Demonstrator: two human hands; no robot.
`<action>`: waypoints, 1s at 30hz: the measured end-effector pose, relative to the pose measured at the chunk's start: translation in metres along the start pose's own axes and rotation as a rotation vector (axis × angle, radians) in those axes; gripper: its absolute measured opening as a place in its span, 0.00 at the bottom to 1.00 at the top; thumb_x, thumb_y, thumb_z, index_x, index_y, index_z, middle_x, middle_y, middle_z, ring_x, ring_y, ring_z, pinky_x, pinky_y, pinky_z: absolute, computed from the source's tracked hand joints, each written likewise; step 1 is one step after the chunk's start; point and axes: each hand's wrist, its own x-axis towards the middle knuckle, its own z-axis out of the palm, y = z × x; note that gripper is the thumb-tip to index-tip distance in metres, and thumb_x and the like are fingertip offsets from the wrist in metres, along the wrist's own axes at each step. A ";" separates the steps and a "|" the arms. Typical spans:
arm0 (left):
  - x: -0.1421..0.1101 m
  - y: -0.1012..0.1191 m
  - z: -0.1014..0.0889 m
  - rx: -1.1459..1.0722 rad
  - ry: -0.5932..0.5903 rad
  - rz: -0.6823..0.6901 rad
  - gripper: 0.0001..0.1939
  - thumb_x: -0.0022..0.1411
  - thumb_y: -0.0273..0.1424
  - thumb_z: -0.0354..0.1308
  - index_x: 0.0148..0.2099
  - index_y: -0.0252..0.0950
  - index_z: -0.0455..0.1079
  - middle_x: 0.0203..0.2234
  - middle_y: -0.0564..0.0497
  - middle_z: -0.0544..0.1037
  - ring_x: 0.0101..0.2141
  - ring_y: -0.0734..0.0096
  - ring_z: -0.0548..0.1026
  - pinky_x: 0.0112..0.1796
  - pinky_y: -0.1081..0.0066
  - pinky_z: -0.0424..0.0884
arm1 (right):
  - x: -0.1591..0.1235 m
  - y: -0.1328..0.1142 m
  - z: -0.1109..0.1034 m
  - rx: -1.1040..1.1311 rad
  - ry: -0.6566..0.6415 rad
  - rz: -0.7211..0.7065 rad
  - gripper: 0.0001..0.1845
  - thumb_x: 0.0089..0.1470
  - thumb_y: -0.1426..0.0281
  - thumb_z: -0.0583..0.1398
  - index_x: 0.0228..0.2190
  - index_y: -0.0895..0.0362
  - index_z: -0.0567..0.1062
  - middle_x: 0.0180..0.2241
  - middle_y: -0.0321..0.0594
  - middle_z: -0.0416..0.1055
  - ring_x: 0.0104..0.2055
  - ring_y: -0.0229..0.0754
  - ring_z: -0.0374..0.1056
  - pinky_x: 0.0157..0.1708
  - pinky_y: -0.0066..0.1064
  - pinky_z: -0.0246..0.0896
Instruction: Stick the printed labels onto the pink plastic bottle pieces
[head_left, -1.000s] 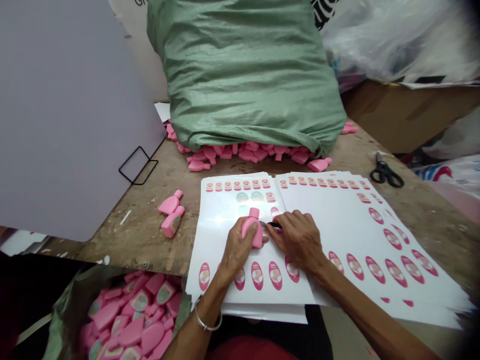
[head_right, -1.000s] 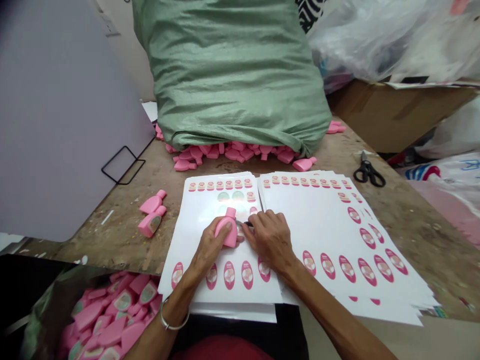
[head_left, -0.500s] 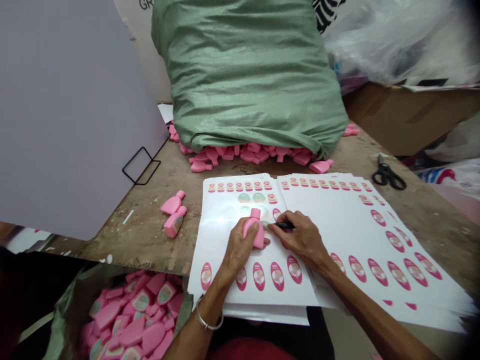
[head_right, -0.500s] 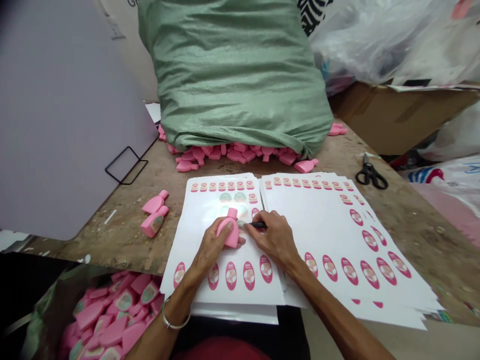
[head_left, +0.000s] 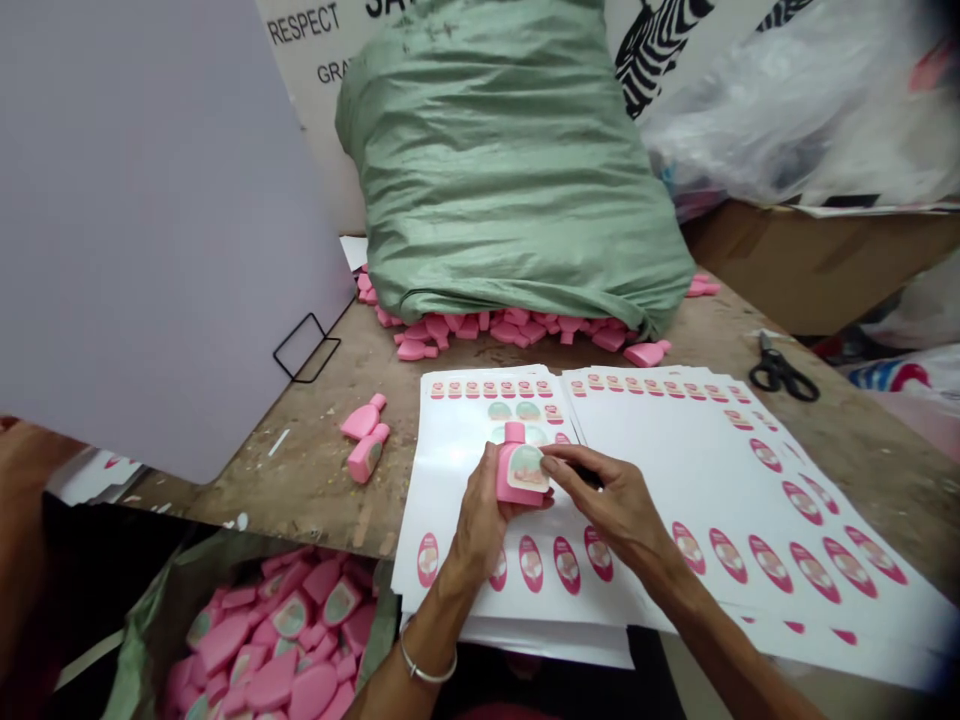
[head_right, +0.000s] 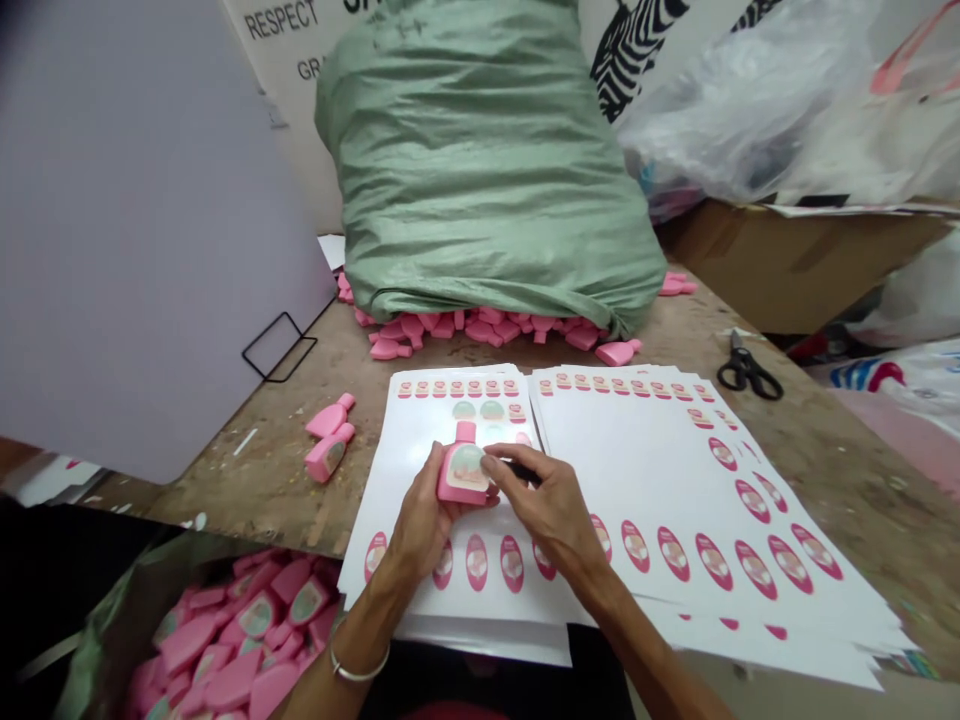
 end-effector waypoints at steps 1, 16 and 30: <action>-0.003 0.002 0.001 -0.019 -0.002 -0.001 0.28 0.60 0.49 0.53 0.47 0.28 0.71 0.37 0.40 0.78 0.39 0.59 0.77 0.41 0.60 0.74 | -0.003 -0.003 0.005 0.010 -0.001 -0.012 0.17 0.49 0.56 0.62 0.34 0.56 0.79 0.32 0.40 0.76 0.31 0.40 0.69 0.31 0.30 0.65; -0.014 0.011 0.003 -0.067 -0.036 0.011 0.25 0.64 0.47 0.48 0.44 0.29 0.72 0.37 0.43 0.78 0.40 0.60 0.76 0.40 0.60 0.76 | -0.010 -0.005 0.013 -0.019 0.023 -0.082 0.14 0.49 0.58 0.63 0.33 0.54 0.80 0.33 0.40 0.77 0.33 0.43 0.71 0.33 0.33 0.67; -0.017 0.017 0.005 0.026 -0.084 0.057 0.21 0.62 0.43 0.54 0.47 0.31 0.69 0.38 0.44 0.76 0.40 0.62 0.75 0.41 0.61 0.74 | -0.010 -0.001 0.017 -0.129 0.070 -0.185 0.12 0.52 0.58 0.61 0.34 0.52 0.78 0.34 0.39 0.76 0.33 0.42 0.69 0.33 0.34 0.65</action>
